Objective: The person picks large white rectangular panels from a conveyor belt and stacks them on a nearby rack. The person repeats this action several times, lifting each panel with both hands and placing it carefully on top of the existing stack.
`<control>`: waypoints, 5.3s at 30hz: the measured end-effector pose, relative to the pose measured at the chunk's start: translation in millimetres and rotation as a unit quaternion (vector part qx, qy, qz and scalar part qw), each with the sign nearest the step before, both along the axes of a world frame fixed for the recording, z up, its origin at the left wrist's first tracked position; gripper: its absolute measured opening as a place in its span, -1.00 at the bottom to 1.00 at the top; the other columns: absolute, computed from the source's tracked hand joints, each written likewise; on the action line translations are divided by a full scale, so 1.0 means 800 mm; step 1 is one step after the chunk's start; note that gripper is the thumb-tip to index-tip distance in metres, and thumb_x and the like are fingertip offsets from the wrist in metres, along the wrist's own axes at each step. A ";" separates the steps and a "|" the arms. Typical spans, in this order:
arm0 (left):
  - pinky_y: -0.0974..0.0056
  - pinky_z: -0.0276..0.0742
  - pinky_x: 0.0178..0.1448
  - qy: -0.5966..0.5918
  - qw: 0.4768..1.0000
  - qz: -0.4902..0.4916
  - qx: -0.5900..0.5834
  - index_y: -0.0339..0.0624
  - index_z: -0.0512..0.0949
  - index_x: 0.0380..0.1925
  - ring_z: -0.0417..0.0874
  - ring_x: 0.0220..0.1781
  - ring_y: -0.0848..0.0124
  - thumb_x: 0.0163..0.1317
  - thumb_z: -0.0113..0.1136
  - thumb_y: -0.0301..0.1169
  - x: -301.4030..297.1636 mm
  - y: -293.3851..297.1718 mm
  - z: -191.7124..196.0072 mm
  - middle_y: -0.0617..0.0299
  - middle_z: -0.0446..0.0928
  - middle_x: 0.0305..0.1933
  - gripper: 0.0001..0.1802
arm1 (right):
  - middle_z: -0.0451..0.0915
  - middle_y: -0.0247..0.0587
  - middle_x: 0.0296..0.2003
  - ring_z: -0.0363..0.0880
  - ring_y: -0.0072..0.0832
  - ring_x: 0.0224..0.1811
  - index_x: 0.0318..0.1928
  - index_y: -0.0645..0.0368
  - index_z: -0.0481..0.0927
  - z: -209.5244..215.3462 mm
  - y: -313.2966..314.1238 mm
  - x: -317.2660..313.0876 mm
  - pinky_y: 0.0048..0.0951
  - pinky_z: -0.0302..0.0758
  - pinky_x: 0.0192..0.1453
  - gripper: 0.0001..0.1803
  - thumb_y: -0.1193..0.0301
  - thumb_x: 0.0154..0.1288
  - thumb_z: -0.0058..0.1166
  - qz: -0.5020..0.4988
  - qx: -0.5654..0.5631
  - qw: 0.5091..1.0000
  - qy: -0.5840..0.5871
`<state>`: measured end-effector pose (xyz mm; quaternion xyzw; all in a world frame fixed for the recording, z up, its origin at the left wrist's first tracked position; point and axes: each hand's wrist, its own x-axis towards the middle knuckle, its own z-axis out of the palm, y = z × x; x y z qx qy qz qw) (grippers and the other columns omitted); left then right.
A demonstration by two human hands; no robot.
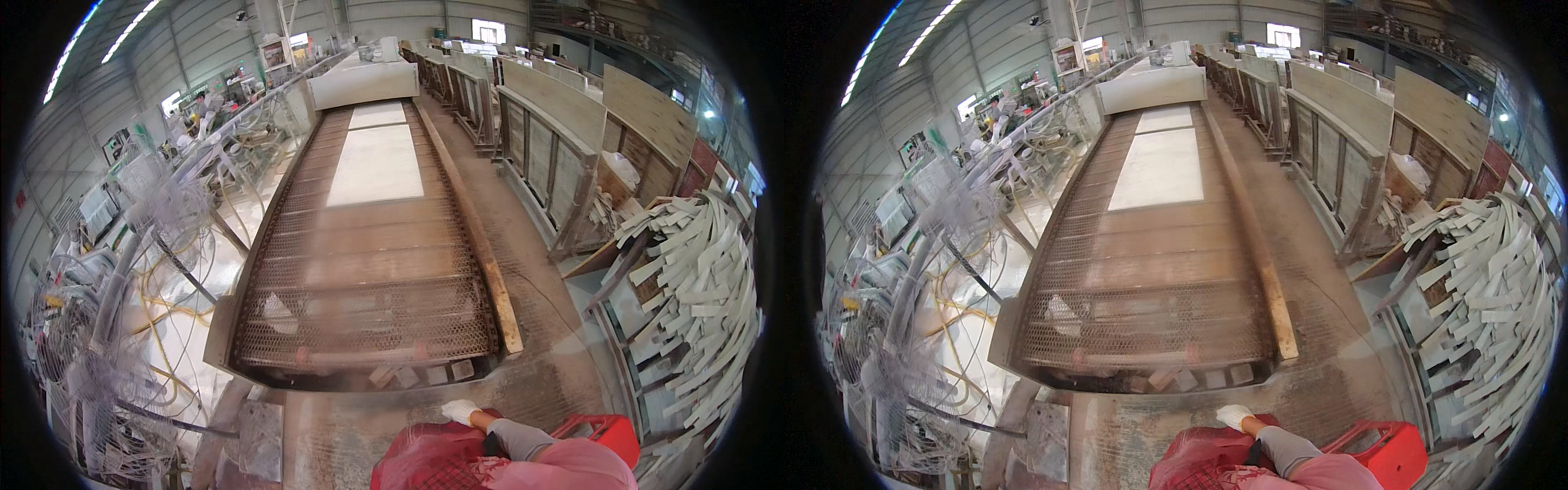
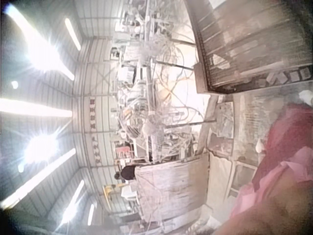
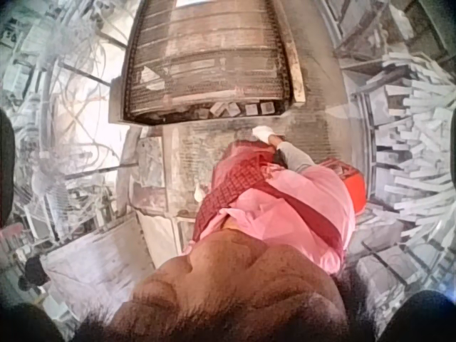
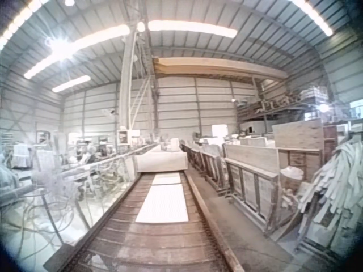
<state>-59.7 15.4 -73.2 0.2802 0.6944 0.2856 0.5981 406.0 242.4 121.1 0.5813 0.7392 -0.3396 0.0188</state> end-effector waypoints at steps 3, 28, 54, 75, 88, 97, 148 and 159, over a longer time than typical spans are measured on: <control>0.17 0.41 0.03 -0.032 0.999 0.000 -0.041 -0.06 0.42 -0.01 0.50 -0.03 0.14 0.26 -0.24 -0.14 -0.010 -0.006 -0.006 0.04 0.52 -0.10 -0.58 | 0.48 -0.07 -0.03 0.44 -0.12 -0.01 -0.09 0.14 0.53 -0.007 0.002 0.001 -0.23 0.35 0.07 -0.59 0.19 0.23 -0.27 0.036 -0.002 0.999 -0.006; 0.13 0.41 -0.38 0.489 0.851 -0.047 0.186 -0.10 0.52 -0.34 0.49 -0.49 0.21 0.15 -0.06 -0.24 0.075 -0.012 0.091 0.07 0.51 -0.51 -0.76 | 0.51 -0.17 -0.07 0.43 -0.25 -0.05 -0.04 0.10 0.52 -0.008 -0.025 0.023 -0.36 0.35 -0.01 -0.56 0.13 0.18 -0.18 -0.078 -0.099 0.989 0.074; 0.27 0.34 -0.36 0.111 0.984 0.116 0.080 -0.16 0.48 -0.42 0.35 -0.46 0.38 0.29 -0.17 -0.02 0.067 0.000 0.016 0.26 0.43 -0.48 -0.56 | 0.44 -0.15 0.05 0.36 -0.18 0.10 0.01 0.07 0.49 -0.004 -0.038 0.039 -0.30 0.28 0.15 -0.52 0.08 0.20 -0.23 -0.063 -0.073 0.994 0.046; 0.19 0.45 -0.29 0.308 0.944 -0.016 0.117 -0.22 0.51 -0.26 0.53 -0.34 0.24 0.31 -0.21 -0.22 0.107 0.029 0.162 0.06 0.52 -0.46 -0.65 | 0.52 -0.06 -0.11 0.44 -0.10 -0.03 -0.18 0.12 0.55 0.000 -0.031 0.036 -0.19 0.36 0.00 -0.60 0.14 0.19 -0.24 0.033 -0.054 0.998 -0.005; 0.29 0.41 -0.51 0.135 0.983 0.109 0.065 -0.13 0.47 -0.50 0.48 -0.53 0.33 0.29 -0.14 -0.11 0.081 0.015 0.076 0.22 0.46 -0.58 -0.63 | 0.54 -0.12 -0.12 0.47 -0.18 -0.12 -0.15 0.14 0.54 0.006 -0.034 0.029 -0.27 0.39 -0.07 -0.62 0.18 0.19 -0.20 -0.039 -0.075 0.996 0.032; 0.37 0.34 -0.54 0.010 0.982 0.131 0.138 -0.17 0.49 -0.39 0.42 -0.54 0.44 0.31 -0.12 -0.23 0.071 0.009 0.064 0.31 0.44 -0.56 -0.72 | 0.52 -0.11 -0.09 0.46 -0.15 -0.06 -0.14 0.14 0.54 0.012 -0.030 0.030 -0.26 0.38 -0.01 -0.60 0.16 0.19 -0.21 -0.025 -0.062 0.997 0.027; 0.22 0.36 -0.67 -0.034 0.946 0.315 -0.073 -0.21 0.48 -0.66 0.44 -0.74 0.23 0.15 -0.06 -0.10 0.113 0.046 0.177 0.11 0.46 -0.71 -0.57 | 0.46 -0.12 0.02 0.38 -0.17 0.07 -0.02 0.10 0.50 -0.009 -0.054 0.029 -0.29 0.30 0.11 -0.54 0.11 0.19 -0.21 -0.014 -0.062 0.998 0.027; 0.21 0.33 -0.68 0.000 0.962 0.270 -0.040 -0.18 0.47 -0.60 0.46 -0.72 0.25 0.13 -0.05 -0.15 0.105 0.036 0.146 0.10 0.49 -0.67 -0.66 | 0.51 -0.07 -0.07 0.41 -0.12 0.00 -0.12 0.12 0.53 -0.020 -0.056 0.030 -0.23 0.34 0.04 -0.59 0.16 0.20 -0.22 0.063 -0.020 0.998 -0.006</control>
